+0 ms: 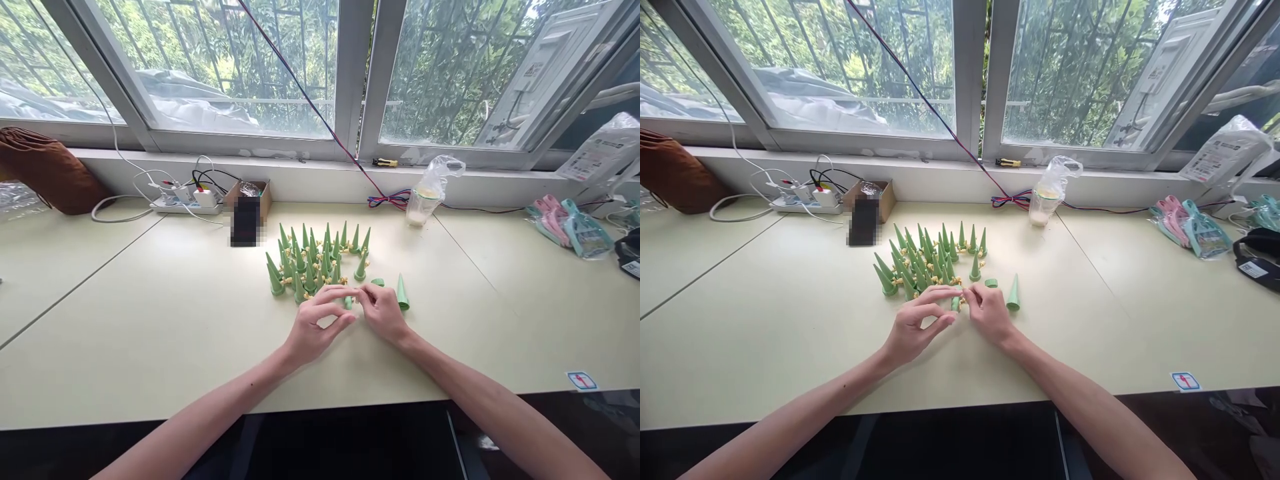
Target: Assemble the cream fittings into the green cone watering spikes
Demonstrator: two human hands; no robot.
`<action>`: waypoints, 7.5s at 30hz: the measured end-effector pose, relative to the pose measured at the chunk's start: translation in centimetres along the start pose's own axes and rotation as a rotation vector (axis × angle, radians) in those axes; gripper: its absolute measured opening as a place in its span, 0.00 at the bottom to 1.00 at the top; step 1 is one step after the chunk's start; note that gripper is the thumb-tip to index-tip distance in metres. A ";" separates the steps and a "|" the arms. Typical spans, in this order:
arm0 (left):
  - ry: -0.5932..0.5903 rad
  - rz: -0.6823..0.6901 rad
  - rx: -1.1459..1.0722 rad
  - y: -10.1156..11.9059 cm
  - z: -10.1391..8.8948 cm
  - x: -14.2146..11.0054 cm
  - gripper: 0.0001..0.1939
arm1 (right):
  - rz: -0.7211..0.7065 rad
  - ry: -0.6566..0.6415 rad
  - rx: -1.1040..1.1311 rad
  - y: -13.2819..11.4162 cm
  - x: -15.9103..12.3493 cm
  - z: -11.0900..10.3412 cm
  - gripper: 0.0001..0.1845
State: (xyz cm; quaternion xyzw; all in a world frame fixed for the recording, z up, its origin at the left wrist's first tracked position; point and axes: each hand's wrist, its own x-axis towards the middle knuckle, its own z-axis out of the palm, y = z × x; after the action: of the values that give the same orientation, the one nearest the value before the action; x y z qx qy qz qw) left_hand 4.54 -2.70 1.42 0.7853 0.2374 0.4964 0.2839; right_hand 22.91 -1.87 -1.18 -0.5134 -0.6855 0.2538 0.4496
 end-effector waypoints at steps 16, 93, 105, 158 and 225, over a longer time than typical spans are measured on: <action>-0.022 -0.331 0.251 -0.7 1.6 -1.4 0.44 | 0.059 0.059 0.197 -1.1 -0.4 -0.4 0.23; -0.202 -0.535 -0.278 -0.3 -0.9 0.0 0.17 | -0.108 -0.139 0.166 -1.3 -0.7 -0.8 0.17; -0.213 -0.294 -0.023 -0.6 -1.2 0.0 0.12 | -0.103 -0.168 0.143 -1.1 -0.7 -0.9 0.18; -0.093 0.371 0.649 -2.6 -1.3 -0.9 0.16 | 0.059 -0.229 0.258 -1.5 -0.1 -0.4 0.25; -0.248 -0.450 -0.417 -1.6 -0.3 -0.5 0.12 | -0.502 -0.113 -0.159 -1.0 -0.9 -0.5 0.21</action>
State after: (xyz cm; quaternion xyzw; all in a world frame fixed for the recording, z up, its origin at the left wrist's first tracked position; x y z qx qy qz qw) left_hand 3.93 -1.82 0.10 0.6925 0.2618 0.3598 0.5679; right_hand 22.88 -3.12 -0.46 -0.3461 -0.8331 0.1077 0.4178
